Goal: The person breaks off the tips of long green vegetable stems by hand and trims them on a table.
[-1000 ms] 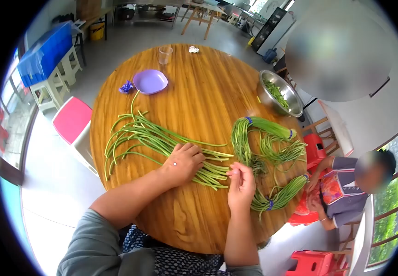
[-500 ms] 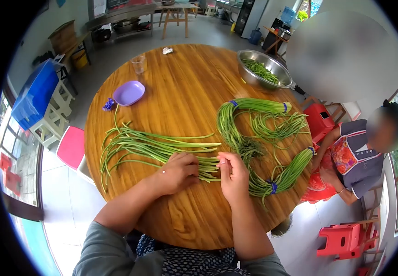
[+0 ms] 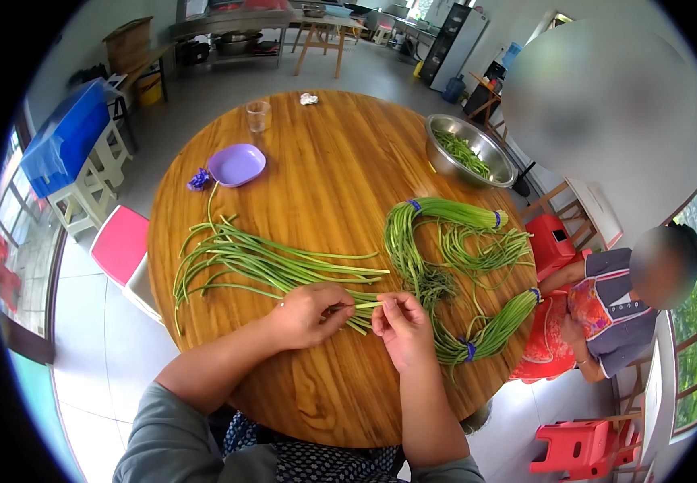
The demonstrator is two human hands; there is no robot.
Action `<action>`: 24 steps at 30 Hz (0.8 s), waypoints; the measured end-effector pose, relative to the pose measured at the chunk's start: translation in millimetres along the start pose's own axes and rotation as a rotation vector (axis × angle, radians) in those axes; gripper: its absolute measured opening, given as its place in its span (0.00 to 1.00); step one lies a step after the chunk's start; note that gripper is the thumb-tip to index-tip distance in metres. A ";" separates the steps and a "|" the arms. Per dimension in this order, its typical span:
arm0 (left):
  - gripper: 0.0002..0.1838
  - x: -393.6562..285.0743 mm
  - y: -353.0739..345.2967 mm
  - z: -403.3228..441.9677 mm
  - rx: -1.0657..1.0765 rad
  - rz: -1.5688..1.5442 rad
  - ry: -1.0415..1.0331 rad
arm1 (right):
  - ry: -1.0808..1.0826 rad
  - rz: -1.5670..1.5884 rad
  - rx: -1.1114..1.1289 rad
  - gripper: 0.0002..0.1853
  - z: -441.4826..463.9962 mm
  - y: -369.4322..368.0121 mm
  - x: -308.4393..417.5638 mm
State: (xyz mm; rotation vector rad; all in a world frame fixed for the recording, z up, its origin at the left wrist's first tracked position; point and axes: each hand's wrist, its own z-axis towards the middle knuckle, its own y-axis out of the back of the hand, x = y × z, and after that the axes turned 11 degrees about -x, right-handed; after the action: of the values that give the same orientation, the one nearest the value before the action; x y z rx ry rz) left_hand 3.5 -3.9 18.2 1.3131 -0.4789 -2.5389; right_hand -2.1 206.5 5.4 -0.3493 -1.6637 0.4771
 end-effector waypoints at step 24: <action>0.05 13.6 -13.6 -1.4 -0.129 0.078 -0.184 | 0.331 -0.834 -0.017 0.10 -7.7 -12.0 -8.1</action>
State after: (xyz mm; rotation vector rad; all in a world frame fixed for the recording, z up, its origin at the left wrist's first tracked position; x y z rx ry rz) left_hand -3.9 3.5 2.0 1.0034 -0.3860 -2.5894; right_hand 7.2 193.0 5.2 0.2537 -1.3388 -0.2133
